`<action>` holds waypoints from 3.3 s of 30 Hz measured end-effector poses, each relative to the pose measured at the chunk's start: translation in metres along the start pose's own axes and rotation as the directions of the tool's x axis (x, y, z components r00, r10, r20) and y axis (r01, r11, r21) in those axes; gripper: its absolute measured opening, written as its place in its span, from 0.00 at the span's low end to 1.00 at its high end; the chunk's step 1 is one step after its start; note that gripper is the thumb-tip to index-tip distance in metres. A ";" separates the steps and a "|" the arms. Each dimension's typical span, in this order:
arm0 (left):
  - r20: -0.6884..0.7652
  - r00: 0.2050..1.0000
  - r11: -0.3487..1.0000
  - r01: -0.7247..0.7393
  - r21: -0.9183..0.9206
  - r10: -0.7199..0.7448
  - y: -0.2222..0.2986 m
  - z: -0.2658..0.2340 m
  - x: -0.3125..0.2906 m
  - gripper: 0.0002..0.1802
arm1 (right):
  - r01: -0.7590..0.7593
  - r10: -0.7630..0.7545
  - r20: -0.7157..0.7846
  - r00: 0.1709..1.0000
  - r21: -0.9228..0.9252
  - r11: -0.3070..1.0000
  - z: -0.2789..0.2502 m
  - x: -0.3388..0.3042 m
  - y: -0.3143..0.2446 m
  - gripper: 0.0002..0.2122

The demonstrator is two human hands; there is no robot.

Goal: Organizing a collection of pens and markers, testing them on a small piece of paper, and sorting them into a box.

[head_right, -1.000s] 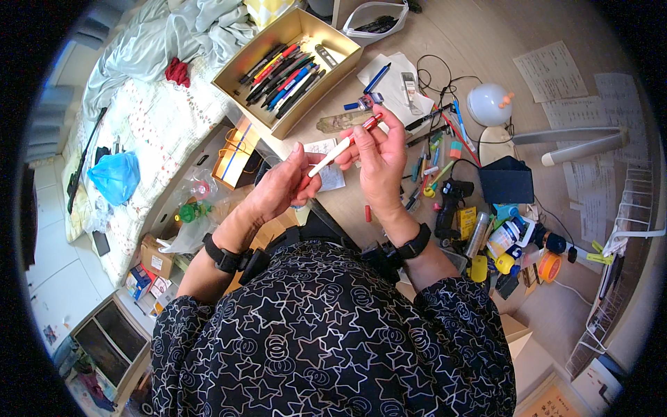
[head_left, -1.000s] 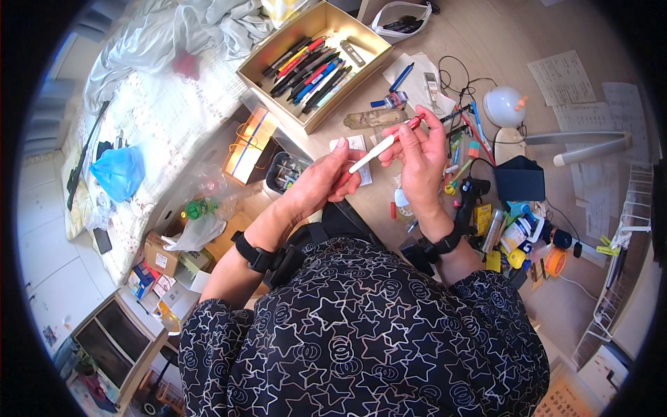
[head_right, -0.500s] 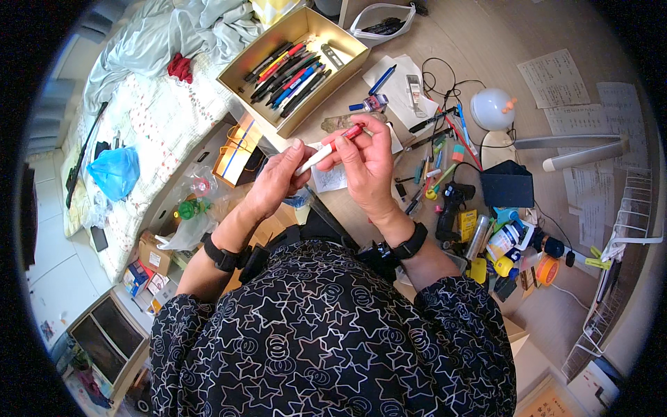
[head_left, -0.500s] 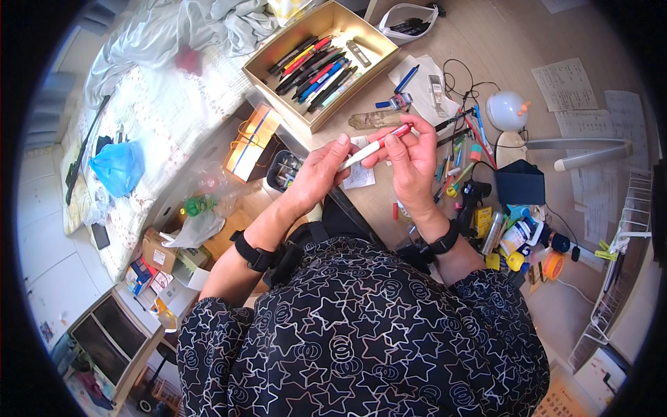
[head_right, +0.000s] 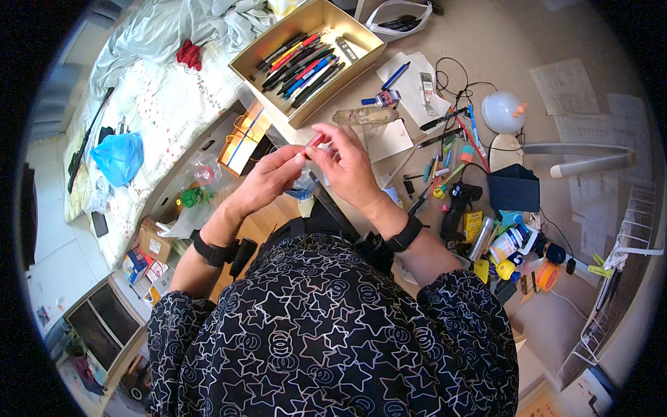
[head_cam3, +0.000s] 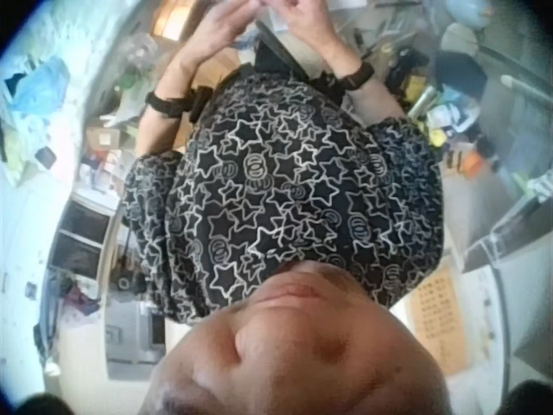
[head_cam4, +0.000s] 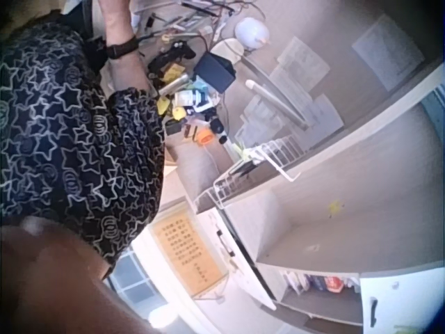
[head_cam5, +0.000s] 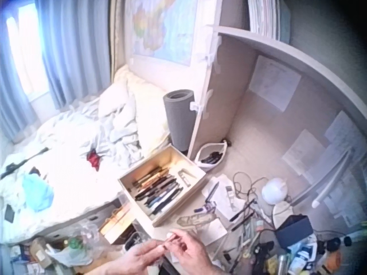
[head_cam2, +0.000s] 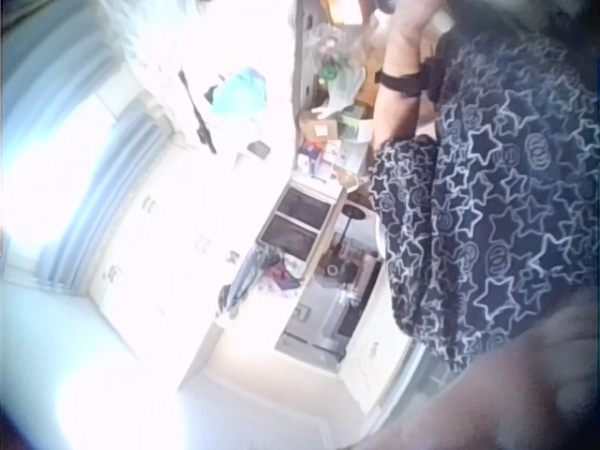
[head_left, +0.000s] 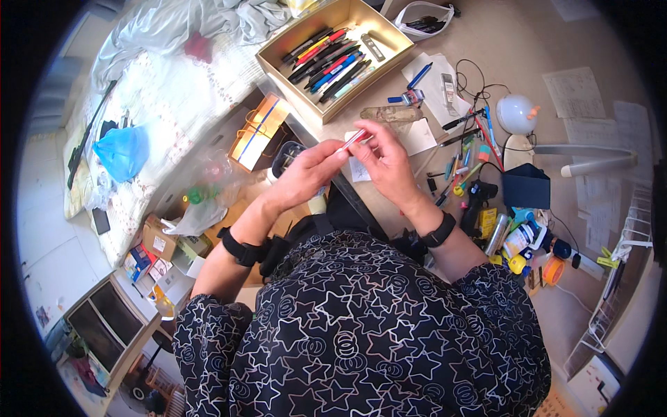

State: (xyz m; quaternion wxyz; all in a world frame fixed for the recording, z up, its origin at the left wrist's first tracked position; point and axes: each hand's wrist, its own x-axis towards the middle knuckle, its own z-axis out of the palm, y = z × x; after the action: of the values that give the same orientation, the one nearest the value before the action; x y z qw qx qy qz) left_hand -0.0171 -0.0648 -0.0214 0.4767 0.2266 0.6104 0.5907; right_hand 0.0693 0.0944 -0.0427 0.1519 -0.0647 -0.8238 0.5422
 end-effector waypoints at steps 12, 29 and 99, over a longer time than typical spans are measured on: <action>-0.137 0.883 0.607 0.414 0.679 -0.449 -0.180 -0.113 -0.049 0.21 | -0.450 0.442 0.087 0.893 0.236 0.862 -0.033 -0.017 0.011 0.17; -0.217 0.958 0.739 0.284 0.611 -0.188 -0.095 -0.101 -0.003 0.22 | -0.520 0.545 -0.611 0.575 0.242 0.819 -0.161 -0.044 0.093 0.13; -0.015 1.000 0.832 -0.006 -0.555 -0.003 0.029 0.026 -0.003 0.12 | -0.741 0.329 0.671 0.665 0.537 0.404 -0.061 -0.039 -0.028 0.11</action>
State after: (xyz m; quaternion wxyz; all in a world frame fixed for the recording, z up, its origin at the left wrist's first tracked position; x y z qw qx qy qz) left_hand -0.0019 -0.0482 0.0106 0.5169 0.0748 0.4163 0.7442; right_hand 0.1268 0.1257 -0.0023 -0.2266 -0.1312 -0.4417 0.8581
